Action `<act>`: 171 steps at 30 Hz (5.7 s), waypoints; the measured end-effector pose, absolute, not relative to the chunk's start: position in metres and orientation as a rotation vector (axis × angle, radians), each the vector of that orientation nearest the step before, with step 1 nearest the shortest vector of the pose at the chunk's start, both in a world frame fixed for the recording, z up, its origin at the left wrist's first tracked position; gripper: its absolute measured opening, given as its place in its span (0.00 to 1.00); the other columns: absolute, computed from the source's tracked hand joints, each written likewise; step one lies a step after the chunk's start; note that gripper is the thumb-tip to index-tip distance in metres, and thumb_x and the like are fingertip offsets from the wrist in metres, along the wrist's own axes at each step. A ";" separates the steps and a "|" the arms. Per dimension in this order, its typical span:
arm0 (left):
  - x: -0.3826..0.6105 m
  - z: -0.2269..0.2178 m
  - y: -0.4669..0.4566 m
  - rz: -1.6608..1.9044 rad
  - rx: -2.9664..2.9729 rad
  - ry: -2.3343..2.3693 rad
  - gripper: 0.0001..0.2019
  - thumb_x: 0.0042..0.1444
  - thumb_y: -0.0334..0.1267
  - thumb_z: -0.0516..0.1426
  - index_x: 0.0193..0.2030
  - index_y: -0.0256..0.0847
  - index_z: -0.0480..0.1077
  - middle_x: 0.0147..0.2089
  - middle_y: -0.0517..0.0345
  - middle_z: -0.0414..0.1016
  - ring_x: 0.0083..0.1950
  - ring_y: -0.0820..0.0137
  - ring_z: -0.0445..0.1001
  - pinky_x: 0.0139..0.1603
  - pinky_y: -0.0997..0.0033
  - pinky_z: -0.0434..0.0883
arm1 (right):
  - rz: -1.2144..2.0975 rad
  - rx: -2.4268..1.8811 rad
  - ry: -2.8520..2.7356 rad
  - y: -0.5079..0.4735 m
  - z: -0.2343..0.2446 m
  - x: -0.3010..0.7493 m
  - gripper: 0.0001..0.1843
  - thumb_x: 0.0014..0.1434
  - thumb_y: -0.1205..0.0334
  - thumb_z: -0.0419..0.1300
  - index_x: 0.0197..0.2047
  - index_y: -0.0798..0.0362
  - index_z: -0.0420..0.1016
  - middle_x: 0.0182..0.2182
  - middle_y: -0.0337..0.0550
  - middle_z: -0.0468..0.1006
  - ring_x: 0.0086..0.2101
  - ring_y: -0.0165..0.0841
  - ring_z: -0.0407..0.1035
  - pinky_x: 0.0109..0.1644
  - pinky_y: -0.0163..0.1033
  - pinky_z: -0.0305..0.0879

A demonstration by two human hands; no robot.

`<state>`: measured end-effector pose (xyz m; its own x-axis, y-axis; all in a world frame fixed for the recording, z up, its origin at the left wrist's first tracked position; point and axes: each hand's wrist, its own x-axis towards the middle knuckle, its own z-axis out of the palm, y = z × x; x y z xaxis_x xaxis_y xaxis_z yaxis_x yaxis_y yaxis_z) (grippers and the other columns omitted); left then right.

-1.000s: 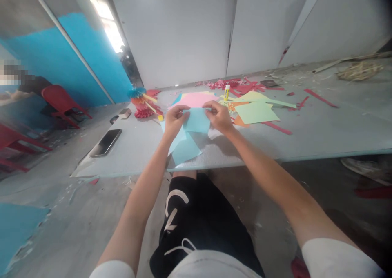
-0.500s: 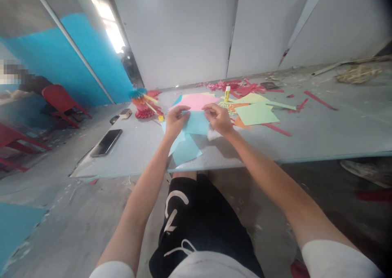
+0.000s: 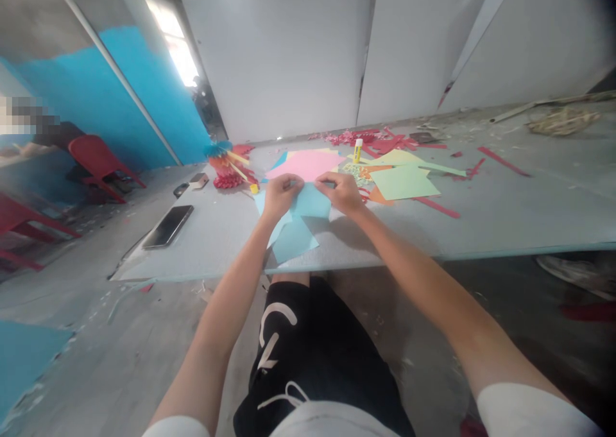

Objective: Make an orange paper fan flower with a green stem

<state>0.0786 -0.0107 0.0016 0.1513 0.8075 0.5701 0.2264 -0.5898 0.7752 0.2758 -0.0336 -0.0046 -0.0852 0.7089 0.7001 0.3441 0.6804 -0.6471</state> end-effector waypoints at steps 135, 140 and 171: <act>0.090 0.000 -0.021 1.428 1.835 0.958 0.07 0.51 0.38 0.66 0.35 0.37 0.80 0.36 0.52 0.83 0.38 0.67 0.79 0.43 0.67 0.74 | 0.785 -0.834 -1.308 -0.021 -0.012 0.271 0.10 0.48 0.56 0.70 0.32 0.52 0.81 0.32 0.42 0.82 0.36 0.36 0.75 0.45 0.42 0.71; 0.090 0.000 -0.021 1.412 1.875 1.005 0.07 0.52 0.39 0.65 0.35 0.38 0.81 0.36 0.52 0.83 0.37 0.67 0.79 0.42 0.68 0.74 | 0.712 -0.874 -1.414 -0.022 -0.013 0.273 0.12 0.55 0.53 0.64 0.32 0.53 0.78 0.29 0.40 0.77 0.32 0.32 0.69 0.41 0.39 0.66; 0.090 0.005 -0.028 1.413 2.031 1.083 0.07 0.55 0.39 0.62 0.35 0.39 0.80 0.35 0.54 0.82 0.36 0.67 0.76 0.39 0.66 0.70 | 0.595 -0.834 -1.579 -0.024 -0.016 0.269 0.14 0.59 0.48 0.64 0.38 0.51 0.77 0.33 0.42 0.79 0.35 0.35 0.71 0.42 0.41 0.68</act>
<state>0.0902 -0.0283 0.0046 0.1724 0.7973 0.5784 0.3515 -0.5984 0.7200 0.2693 -0.0241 -0.0162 -0.0495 0.7867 0.6153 0.1848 0.6126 -0.7685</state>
